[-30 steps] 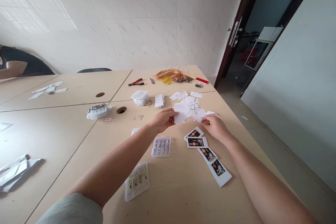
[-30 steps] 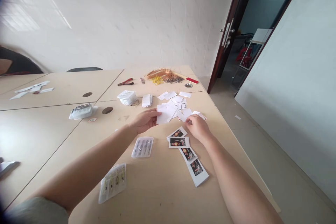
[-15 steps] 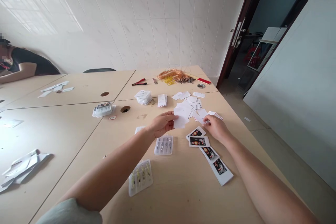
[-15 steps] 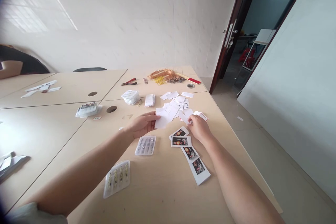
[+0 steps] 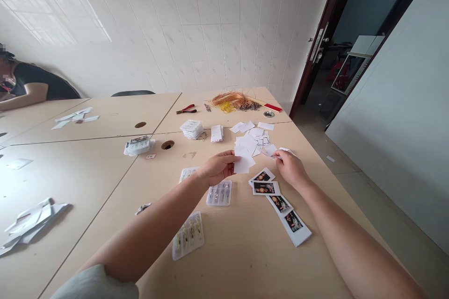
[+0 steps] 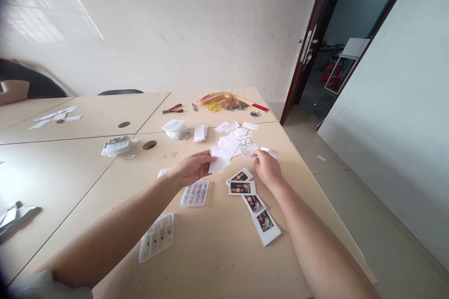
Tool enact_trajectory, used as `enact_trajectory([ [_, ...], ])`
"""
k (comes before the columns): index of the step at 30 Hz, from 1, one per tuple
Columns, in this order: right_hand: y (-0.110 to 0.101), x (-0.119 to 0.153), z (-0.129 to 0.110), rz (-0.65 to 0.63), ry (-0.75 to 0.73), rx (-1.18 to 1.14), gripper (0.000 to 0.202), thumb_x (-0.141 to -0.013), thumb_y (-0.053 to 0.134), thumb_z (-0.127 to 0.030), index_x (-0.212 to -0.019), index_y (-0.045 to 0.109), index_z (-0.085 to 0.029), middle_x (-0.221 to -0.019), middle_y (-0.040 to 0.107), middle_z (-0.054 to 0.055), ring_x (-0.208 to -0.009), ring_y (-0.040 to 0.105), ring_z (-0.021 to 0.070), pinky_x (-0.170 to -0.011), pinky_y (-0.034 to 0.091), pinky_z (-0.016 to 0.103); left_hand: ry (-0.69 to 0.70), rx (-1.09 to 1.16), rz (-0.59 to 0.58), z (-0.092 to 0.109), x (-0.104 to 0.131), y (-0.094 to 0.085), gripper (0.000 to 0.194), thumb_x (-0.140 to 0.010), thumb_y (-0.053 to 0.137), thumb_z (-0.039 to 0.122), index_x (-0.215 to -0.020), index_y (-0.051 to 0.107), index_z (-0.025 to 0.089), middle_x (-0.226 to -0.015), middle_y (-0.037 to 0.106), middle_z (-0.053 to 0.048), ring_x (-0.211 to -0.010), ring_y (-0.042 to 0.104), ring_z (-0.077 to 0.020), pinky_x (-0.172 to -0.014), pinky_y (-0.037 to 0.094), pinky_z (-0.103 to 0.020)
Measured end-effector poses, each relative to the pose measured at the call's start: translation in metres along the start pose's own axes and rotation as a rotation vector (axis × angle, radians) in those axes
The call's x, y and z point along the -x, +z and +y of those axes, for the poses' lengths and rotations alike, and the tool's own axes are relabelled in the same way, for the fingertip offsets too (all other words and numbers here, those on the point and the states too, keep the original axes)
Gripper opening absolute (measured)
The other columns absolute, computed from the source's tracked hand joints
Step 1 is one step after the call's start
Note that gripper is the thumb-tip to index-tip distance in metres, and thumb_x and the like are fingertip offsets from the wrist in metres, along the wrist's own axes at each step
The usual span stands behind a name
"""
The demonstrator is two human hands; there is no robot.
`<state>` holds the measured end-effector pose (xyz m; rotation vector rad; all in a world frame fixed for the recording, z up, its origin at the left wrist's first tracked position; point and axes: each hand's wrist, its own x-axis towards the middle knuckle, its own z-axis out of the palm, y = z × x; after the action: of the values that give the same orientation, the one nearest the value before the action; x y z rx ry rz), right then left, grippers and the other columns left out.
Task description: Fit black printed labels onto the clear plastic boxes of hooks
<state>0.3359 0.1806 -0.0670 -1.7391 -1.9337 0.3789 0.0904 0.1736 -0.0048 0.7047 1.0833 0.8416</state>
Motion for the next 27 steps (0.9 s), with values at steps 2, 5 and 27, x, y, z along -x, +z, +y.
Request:
enact_trajectory([
  [2, 0.001, -0.001, 0.004, 0.049, -0.005, -0.045, 0.026, -0.099, 0.062, -0.034, -0.118, 0.066, -0.018, -0.122, 0.068, 0.008, -0.104, 0.068, 0.0211, -0.09, 0.058, 0.043, 0.012, -0.013, 0.018, -0.001, 0.0, 0.001, 0.022, -0.083, 0.065, 0.0, -0.101, 0.07, 0.013, -0.085, 0.071, -0.006, -0.068, 0.066, -0.0106, -0.063, 0.053, -0.02],
  [5, 0.003, -0.001, 0.007, 0.1, -0.018, -0.128, 0.025, -0.099, 0.062, -0.035, -0.117, 0.066, -0.018, -0.116, 0.069, 0.007, -0.097, 0.069, 0.0188, -0.084, 0.06, 0.039, 0.041, -0.036, 0.038, -0.005, -0.001, 0.004, 0.054, -0.08, 0.068, -0.001, -0.128, 0.063, 0.022, -0.078, 0.068, 0.002, -0.059, 0.058, -0.0072, -0.059, 0.049, -0.019],
  [27, -0.007, 0.023, -0.031, 0.194, -0.518, -0.299, 0.022, -0.102, 0.057, -0.034, -0.095, 0.068, -0.017, -0.095, 0.071, 0.003, -0.087, 0.068, 0.0158, -0.081, 0.057, 0.036, -0.091, 0.026, -0.024, -0.013, -0.011, 0.024, 0.018, -0.098, 0.063, 0.029, -0.104, 0.066, 0.013, -0.095, 0.07, -0.004, -0.077, 0.068, -0.0142, -0.069, 0.059, -0.03],
])
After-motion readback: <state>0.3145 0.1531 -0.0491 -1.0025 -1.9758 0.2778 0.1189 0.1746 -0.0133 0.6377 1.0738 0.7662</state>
